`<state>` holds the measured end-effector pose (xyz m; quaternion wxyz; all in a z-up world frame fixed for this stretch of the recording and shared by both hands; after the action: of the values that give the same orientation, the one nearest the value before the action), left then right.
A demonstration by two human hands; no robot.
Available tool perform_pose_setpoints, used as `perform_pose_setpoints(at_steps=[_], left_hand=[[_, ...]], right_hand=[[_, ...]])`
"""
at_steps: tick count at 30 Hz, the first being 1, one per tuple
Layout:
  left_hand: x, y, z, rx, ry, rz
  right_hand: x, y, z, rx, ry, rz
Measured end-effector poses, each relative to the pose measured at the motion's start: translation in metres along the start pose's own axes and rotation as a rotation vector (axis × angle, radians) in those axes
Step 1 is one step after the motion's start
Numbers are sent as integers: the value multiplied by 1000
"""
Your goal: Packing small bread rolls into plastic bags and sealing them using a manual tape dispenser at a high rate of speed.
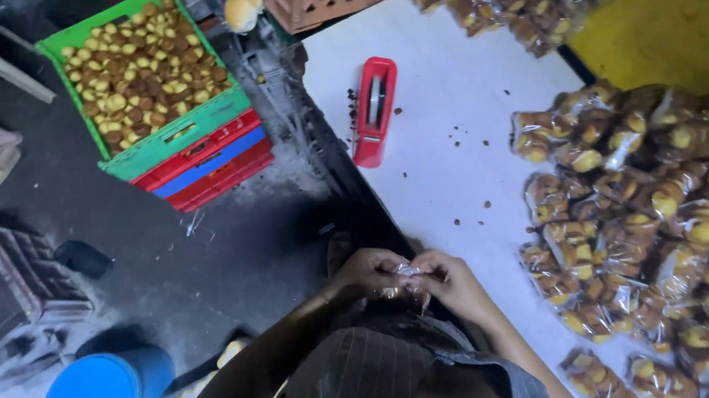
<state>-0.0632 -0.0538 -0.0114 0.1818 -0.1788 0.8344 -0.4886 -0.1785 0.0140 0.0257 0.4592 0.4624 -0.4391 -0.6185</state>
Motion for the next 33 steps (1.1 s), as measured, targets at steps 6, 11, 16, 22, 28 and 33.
perform_pose_setpoints(at_steps=[6,11,16,22,28,33], left_hand=[[-19,-22,11,1165,-231,73],[-59,-181,-57,1332,-446,-706],[9,-64,38,1082,-222,-309],[55,-36,142,923,-561,-135],[90,-20,126,874,116,174],[127,75,157,838,342,299]], right_hand=[[7,28,-30,-514,68,303],[27,-9,-20,-615,14,281],[84,-56,-20,-356,54,69],[180,-28,18,165,-430,-44],[249,-69,27,43,-443,-139],[253,-43,32,-66,-413,-188]])
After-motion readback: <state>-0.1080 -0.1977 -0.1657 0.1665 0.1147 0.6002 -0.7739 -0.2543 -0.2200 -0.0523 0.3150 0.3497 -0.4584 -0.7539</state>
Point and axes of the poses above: each hand's wrist, its own x-axis towards the middle knuckle, its own z-axis out of the back of the hand, y = z × x, the point moved 10 cm from there along x, towards the middle knuckle
